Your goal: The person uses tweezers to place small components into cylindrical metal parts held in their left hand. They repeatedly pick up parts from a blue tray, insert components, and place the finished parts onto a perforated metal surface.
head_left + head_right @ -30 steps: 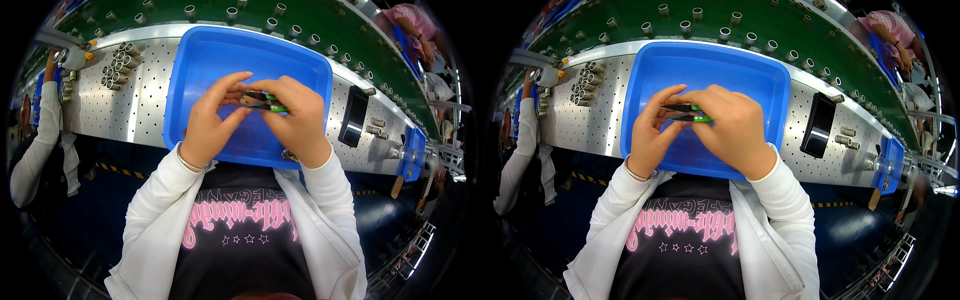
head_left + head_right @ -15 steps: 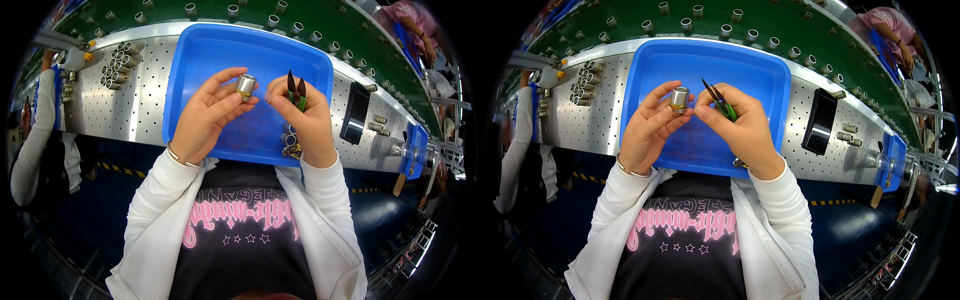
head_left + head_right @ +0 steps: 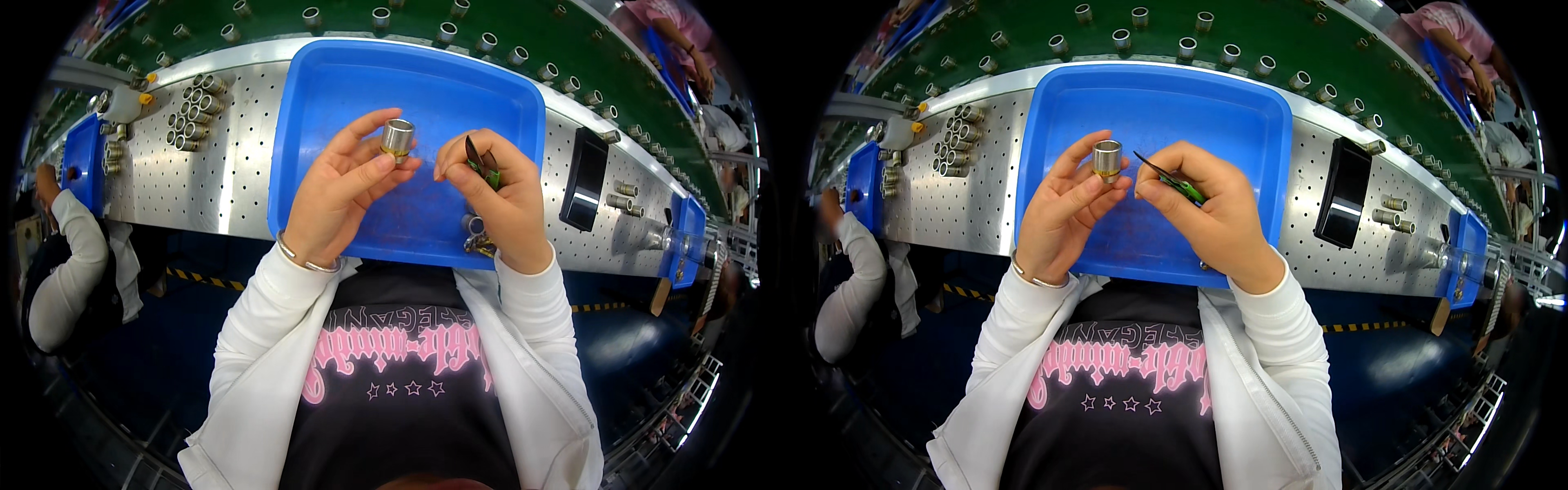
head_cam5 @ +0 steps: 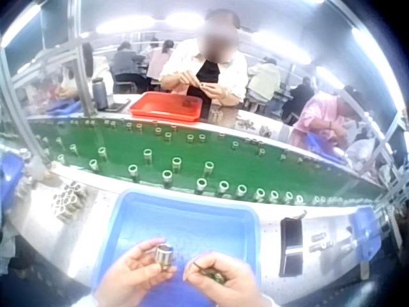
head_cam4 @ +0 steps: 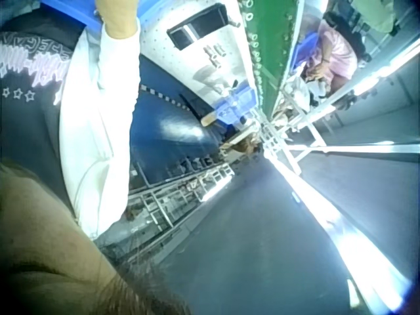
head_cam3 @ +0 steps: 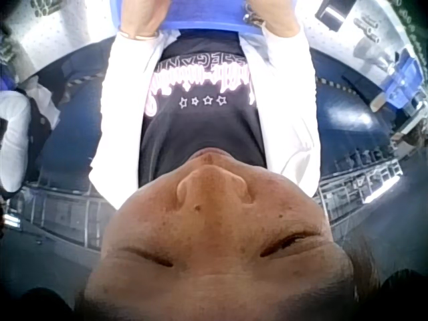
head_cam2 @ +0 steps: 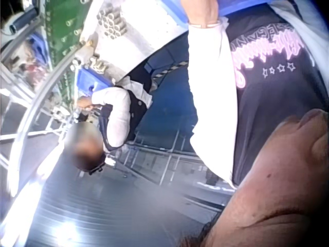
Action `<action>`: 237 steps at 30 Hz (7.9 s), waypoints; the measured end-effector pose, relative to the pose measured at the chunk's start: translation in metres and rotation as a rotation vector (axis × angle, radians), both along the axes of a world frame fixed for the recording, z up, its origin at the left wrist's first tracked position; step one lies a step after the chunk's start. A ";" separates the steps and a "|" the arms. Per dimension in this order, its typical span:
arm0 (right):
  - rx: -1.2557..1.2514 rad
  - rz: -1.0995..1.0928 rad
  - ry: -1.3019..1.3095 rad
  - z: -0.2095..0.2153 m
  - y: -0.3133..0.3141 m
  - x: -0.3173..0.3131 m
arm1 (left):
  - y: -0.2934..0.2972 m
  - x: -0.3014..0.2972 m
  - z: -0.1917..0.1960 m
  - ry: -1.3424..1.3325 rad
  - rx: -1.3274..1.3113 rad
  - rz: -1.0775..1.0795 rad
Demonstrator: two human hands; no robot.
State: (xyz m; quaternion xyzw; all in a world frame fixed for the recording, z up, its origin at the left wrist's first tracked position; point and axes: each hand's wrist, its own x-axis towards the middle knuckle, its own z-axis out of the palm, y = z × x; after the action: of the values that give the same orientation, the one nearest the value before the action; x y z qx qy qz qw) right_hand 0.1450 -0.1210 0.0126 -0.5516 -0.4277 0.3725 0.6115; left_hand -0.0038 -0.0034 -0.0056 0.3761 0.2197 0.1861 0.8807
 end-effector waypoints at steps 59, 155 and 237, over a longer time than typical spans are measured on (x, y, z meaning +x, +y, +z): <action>0.039 -0.225 -0.494 0.022 0.020 0.004 | -0.004 0.006 -0.001 0.073 0.198 0.083; 0.015 -0.235 -0.687 0.008 0.012 -0.008 | -0.007 0.003 -0.001 -0.006 0.208 0.140; -0.265 0.124 -0.274 0.017 0.030 0.017 | -0.005 0.002 -0.007 0.024 0.494 0.077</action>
State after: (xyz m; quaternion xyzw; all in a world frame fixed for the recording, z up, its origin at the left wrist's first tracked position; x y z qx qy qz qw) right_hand 0.1616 -0.0905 0.0297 -0.6453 -0.4876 0.3839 0.4456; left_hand -0.0017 -0.0083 -0.0129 0.5736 0.1921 0.2632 0.7515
